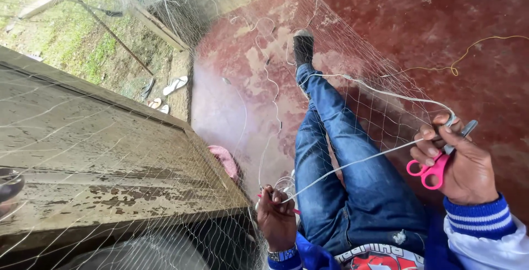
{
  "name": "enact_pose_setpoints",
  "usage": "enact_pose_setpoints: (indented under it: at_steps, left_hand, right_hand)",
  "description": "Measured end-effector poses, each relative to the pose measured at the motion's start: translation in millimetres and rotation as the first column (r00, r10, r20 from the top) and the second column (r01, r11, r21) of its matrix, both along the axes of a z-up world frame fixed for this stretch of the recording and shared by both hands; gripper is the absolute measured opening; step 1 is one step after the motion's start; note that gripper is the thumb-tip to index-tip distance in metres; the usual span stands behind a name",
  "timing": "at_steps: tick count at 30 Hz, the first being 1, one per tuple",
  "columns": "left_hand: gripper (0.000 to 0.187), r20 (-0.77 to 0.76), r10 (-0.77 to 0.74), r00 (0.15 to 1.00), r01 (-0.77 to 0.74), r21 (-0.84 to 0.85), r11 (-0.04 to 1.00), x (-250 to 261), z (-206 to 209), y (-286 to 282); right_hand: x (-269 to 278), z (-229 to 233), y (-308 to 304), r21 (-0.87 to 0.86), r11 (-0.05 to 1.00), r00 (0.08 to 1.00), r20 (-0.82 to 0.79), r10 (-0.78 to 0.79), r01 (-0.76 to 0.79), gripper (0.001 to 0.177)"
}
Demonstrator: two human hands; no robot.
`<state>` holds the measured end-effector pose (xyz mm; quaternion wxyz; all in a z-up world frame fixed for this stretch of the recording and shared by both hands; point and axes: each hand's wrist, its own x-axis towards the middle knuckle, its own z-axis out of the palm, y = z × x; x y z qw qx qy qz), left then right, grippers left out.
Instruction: Repairing a fishing net by tying knots and manipulating the mesh with a shuttle tool
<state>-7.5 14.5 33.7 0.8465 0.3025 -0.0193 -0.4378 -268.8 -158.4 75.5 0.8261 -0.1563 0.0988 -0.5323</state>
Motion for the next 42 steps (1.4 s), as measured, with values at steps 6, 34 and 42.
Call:
enact_pose_setpoints:
  at_steps: [6, 34, 42]
  left_hand:
    - [0.013, -0.026, -0.029, 0.999, 0.029, -0.013, 1.0, 1, -2, 2]
    - [0.011, -0.054, -0.041, 0.998, 0.04, -0.014, 0.999, 3, -11, 8]
    - [0.011, -0.038, -0.014, 0.999, 0.015, 0.016, 1.0, 4, -10, 8]
  right_hand:
    - [-1, -1, 0, -0.001, 1.0, 1.0, 0.001, -0.001, 0.001, 0.015]
    - [0, -5, 3, 0.007, 1.0, 0.997, -0.077, -0.017, 0.018, 0.016]
    - [-1, -6, 3, 0.045, 0.999, 1.0, 0.002, 0.018, -0.018, 0.017]
